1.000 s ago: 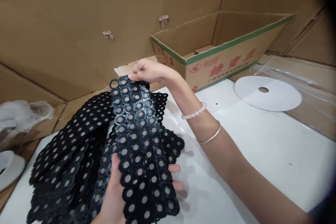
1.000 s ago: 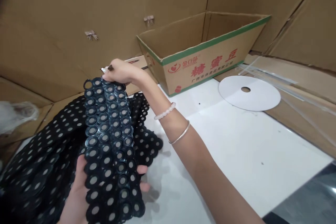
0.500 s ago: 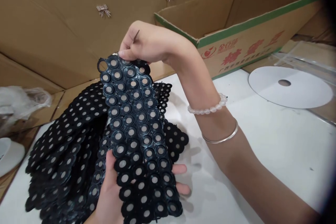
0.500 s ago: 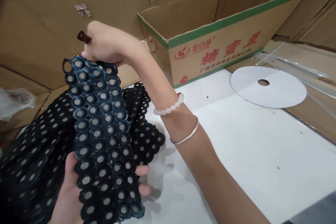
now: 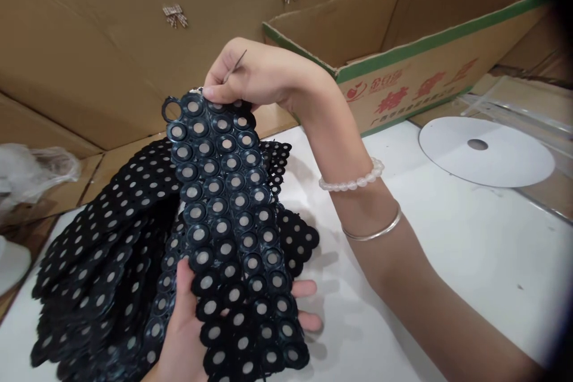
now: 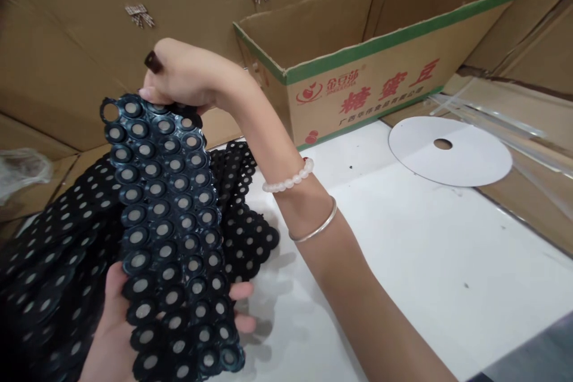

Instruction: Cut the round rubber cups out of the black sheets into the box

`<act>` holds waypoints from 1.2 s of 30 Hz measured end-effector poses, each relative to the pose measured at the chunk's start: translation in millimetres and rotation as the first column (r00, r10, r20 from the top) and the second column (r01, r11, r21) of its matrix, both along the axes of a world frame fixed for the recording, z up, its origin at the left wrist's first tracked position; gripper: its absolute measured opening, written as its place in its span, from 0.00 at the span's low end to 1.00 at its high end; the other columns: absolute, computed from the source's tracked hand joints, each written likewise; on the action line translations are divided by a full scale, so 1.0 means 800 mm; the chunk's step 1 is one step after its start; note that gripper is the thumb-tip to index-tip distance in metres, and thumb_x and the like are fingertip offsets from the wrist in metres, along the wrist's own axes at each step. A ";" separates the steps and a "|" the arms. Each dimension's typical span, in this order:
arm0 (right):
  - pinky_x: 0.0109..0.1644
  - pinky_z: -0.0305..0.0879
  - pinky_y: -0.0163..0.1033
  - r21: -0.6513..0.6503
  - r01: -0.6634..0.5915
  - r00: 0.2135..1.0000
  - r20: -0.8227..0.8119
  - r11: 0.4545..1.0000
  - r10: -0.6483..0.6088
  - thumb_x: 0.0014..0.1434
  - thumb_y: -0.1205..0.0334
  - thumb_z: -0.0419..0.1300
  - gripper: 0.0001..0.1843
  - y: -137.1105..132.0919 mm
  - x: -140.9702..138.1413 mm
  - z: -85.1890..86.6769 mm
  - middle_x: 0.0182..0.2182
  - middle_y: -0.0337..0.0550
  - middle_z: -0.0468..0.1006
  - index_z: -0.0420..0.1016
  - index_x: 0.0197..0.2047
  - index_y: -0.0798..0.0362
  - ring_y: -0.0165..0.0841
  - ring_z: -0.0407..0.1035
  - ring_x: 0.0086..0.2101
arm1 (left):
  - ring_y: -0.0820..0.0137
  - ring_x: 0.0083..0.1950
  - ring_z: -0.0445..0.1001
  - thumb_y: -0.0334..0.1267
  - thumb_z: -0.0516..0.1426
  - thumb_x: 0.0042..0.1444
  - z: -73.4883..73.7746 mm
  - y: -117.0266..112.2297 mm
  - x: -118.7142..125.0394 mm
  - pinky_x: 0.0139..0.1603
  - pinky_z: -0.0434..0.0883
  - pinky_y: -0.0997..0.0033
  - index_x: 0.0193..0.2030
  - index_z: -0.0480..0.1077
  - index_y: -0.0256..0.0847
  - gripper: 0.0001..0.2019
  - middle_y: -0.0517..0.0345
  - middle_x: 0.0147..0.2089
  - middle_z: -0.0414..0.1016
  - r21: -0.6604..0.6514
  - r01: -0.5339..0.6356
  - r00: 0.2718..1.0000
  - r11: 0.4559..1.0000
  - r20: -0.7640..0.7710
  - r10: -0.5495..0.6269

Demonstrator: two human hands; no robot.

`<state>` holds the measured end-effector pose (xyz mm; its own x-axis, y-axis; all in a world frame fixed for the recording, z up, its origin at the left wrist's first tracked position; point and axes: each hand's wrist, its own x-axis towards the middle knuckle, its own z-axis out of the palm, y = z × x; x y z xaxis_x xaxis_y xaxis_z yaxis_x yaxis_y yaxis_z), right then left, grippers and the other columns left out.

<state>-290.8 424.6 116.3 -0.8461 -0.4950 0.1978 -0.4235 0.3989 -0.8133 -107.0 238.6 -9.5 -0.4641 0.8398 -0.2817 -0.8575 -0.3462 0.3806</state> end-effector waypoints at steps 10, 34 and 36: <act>0.20 0.53 0.23 0.020 -0.016 1.000 -0.008 1.000 0.016 0.62 0.72 0.55 0.10 0.001 -0.004 -0.004 0.18 0.30 0.57 0.76 0.33 0.62 0.17 0.52 0.21 | 0.47 0.66 0.65 0.80 0.29 0.39 0.000 -0.003 0.003 0.65 0.61 0.48 0.67 0.59 0.29 0.64 0.39 0.68 0.62 0.063 -0.050 0.999 0.997 0.008 0.050; 0.22 0.54 0.21 0.041 -0.012 0.998 0.057 0.999 0.009 0.65 0.73 0.54 0.11 -0.001 0.002 -0.003 0.20 0.31 0.59 0.71 0.30 0.66 0.16 0.54 0.21 | 0.49 0.68 0.61 0.76 0.40 0.44 -0.011 -0.004 0.001 0.69 0.55 0.52 0.69 0.57 0.31 0.56 0.49 0.69 0.62 0.143 -0.029 0.992 0.989 0.123 0.012; 0.22 0.54 0.21 0.039 -0.018 0.998 0.062 0.999 0.016 0.65 0.73 0.54 0.11 0.000 0.002 -0.003 0.20 0.31 0.59 0.70 0.30 0.66 0.16 0.54 0.21 | 0.50 0.71 0.57 0.73 0.41 0.45 -0.016 -0.006 0.000 0.70 0.51 0.52 0.69 0.56 0.31 0.54 0.50 0.69 0.61 0.185 -0.024 0.994 0.982 0.106 0.005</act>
